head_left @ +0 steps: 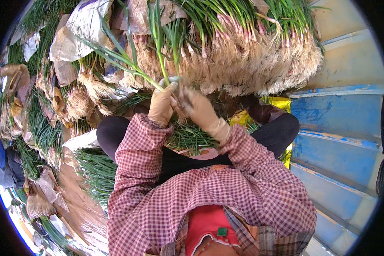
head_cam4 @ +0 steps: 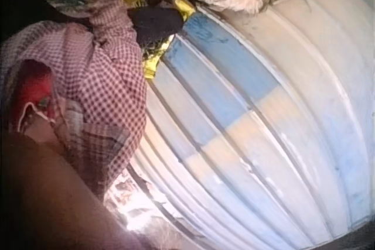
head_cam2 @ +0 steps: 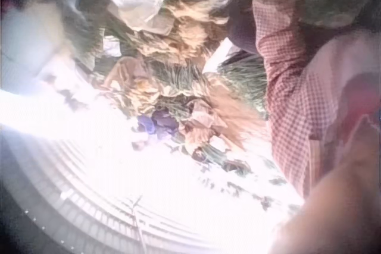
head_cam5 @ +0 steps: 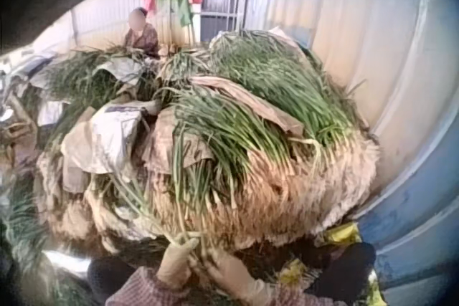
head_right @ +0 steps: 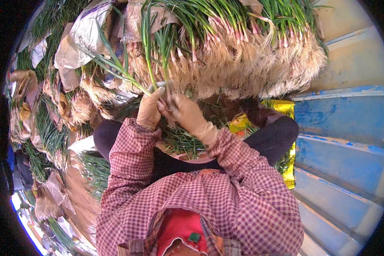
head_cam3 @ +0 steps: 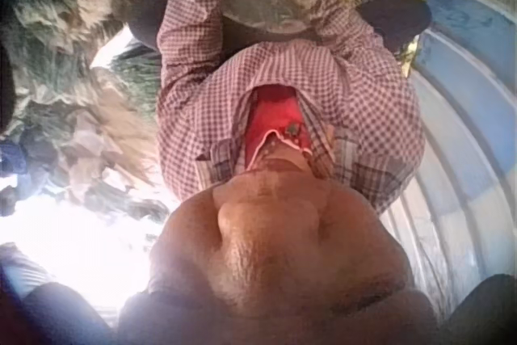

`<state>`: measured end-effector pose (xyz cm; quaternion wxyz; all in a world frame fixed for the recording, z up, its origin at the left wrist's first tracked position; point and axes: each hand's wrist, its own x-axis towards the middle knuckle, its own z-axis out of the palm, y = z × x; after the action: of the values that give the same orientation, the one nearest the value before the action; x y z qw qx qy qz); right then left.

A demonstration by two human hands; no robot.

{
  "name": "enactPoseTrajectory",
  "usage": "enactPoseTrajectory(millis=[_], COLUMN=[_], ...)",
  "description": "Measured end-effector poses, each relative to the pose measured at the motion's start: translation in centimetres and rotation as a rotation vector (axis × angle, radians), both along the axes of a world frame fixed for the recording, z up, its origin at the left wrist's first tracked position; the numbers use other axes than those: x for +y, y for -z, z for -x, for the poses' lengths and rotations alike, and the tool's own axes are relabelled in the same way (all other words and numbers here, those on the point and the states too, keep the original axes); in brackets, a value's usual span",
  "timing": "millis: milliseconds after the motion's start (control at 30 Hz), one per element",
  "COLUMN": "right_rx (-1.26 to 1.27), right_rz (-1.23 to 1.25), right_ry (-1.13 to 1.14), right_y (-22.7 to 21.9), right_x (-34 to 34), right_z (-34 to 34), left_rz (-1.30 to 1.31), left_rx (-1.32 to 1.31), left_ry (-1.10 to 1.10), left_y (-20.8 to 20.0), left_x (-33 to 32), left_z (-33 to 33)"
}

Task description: The person sits cross-legged in a truck bed and cleans bundles of green onions by hand. They remove soil and debris from the roots, shake off loose dirt, and place the cleaned bundles aside.

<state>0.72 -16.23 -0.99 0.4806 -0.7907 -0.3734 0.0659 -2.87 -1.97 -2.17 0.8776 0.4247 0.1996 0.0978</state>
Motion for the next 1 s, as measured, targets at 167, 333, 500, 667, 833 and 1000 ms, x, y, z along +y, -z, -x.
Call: enactPoseTrajectory(millis=[167,333,500,667,833,1000], right_rx=[0.256,0.721,1.463,1.677,1.685,2.067], right_rz=[0.449,-0.162,-0.718,-0.913,-0.912,-1.69], right_ry=[0.029,0.01,-0.068,0.054,0.209,0.134], right_y=[8.0,1.0,1.8,-0.3,0.3,4.4], right_x=[-6.1,-0.1,2.6,3.1,4.2,2.0], right_z=[-4.2,-4.2,-3.5,-0.8,0.0,-4.4], left_rz=[0.153,0.034,0.305,0.598,0.733,0.715], left_rx=[0.052,0.196,0.058,-0.15,-0.186,-0.463], left_ry=[-0.012,0.113,0.063,0.097,0.088,0.245], left_y=[-3.2,-1.3,-0.7,-2.2,-1.3,-1.5], left_x=[-1.7,-3.6,-2.7,-2.4,-1.9,-2.1], left_z=[2.1,2.7,3.6,4.5,5.3,6.5])
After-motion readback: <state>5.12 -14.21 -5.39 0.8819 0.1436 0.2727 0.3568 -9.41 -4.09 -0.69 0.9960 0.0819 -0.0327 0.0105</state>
